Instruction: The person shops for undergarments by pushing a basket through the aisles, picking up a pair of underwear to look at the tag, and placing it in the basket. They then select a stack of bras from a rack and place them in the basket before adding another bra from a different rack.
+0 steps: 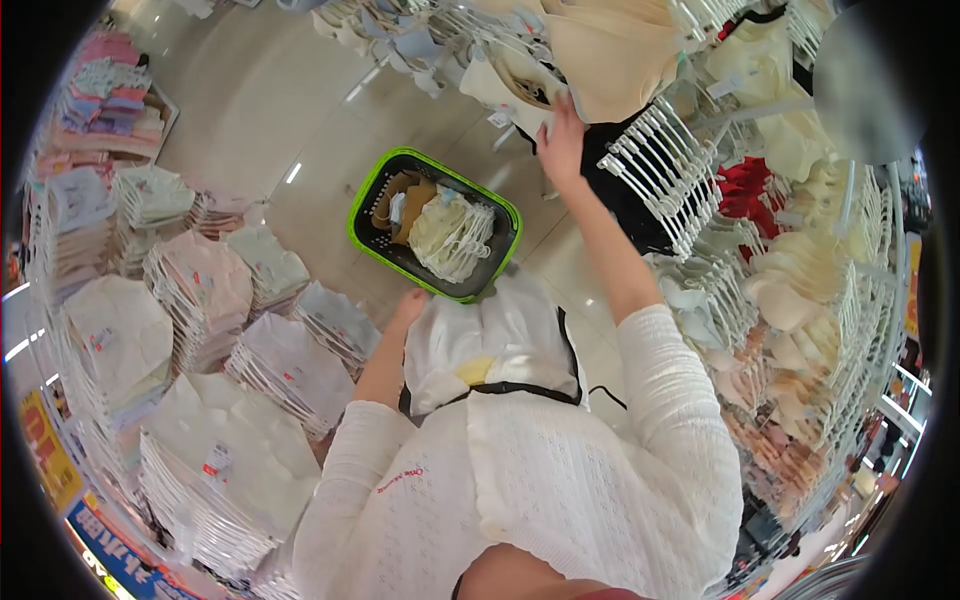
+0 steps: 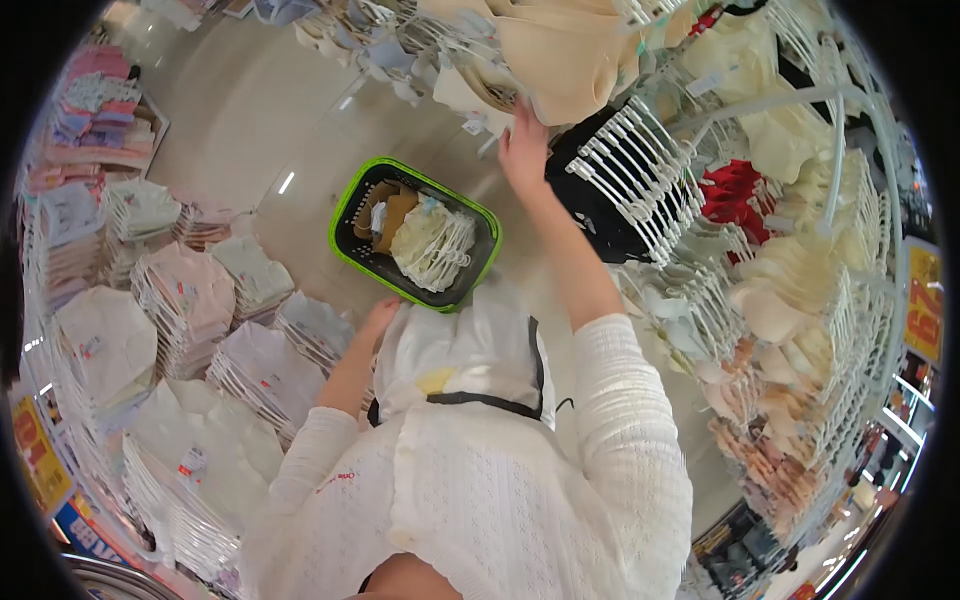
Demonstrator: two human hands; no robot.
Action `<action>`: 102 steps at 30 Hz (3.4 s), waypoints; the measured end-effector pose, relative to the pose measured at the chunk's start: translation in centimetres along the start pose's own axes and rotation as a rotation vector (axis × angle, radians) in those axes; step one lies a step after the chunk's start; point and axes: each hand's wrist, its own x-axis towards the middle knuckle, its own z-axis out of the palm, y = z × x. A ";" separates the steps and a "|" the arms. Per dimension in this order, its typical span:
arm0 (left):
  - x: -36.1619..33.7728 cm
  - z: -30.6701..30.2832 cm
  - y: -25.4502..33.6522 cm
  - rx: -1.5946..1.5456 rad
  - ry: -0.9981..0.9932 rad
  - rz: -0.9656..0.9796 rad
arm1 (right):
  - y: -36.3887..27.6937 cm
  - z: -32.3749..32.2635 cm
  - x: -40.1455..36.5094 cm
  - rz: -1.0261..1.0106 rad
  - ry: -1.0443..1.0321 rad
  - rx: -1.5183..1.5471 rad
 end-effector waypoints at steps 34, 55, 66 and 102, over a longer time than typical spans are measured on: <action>-10.6 6.3 -4.8 -0.380 0.400 -0.257 | 7.0 2.9 10.1 0.404 -0.603 0.318; -8.2 2.4 -10.0 -0.274 0.263 -0.280 | 1.8 0.8 -0.5 0.489 -0.971 0.289; -6.1 2.7 -9.8 -0.565 0.284 -0.279 | -3.2 7.3 -8.7 0.513 -1.437 0.277; -0.9 -0.4 -3.2 0.261 0.275 0.356 | -7.0 11.3 -20.9 -0.212 -1.771 -0.370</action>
